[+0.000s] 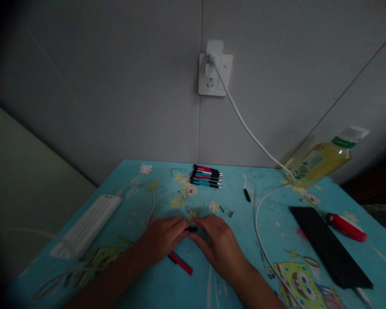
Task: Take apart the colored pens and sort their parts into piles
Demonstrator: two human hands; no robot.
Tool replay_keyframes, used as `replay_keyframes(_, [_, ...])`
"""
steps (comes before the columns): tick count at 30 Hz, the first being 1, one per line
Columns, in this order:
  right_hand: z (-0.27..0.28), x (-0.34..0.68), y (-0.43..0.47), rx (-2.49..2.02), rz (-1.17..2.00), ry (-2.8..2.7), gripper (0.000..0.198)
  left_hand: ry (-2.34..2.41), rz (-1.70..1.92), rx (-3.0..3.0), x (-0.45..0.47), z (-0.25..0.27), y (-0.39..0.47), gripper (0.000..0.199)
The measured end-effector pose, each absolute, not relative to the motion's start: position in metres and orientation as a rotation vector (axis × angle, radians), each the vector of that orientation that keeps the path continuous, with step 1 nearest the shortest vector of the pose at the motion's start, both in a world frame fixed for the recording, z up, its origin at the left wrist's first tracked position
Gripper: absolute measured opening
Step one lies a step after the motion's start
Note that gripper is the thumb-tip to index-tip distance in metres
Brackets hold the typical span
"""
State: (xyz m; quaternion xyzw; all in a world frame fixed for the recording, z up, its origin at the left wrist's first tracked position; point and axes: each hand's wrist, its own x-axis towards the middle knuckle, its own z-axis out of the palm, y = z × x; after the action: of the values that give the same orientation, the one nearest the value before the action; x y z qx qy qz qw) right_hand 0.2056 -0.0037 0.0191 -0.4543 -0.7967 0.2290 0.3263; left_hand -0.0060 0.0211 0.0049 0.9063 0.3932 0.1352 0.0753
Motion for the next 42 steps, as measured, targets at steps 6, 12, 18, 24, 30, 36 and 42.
replay_keyframes(6, [0.013,0.207,-0.003,-1.243,0.555,-2.149,0.021,1.143,0.493,2.636,-0.008,0.009,0.018,0.015])
replay_keyframes(12, [0.013,0.211,-0.001,-1.369,0.564,-2.058,0.032,1.12,0.606,2.616,-0.007,0.01,0.018,0.012])
replay_keyframes(18, [0.018,0.211,-0.002,-1.284,0.573,-2.065,0.015,1.117,0.584,2.586,-0.009,0.011,0.023,0.019])
replay_keyframes(24, [0.013,0.213,-0.001,-1.357,0.523,-2.16,0.029,1.018,0.579,2.618,-0.011,0.008,0.026,0.023])
replay_keyframes(30, [0.013,0.218,0.003,-1.307,0.484,-2.124,0.021,1.012,0.605,2.695,-0.011,0.0,0.028,0.023])
replay_keyframes(36, [0.015,0.217,0.0,-1.347,0.458,-2.187,0.035,0.944,0.645,2.777,-0.012,-0.003,0.028,0.028])
replay_keyframes(42, [0.02,0.217,0.002,-1.234,0.518,-2.154,0.018,0.965,0.632,2.775,-0.013,-0.001,0.028,0.03])
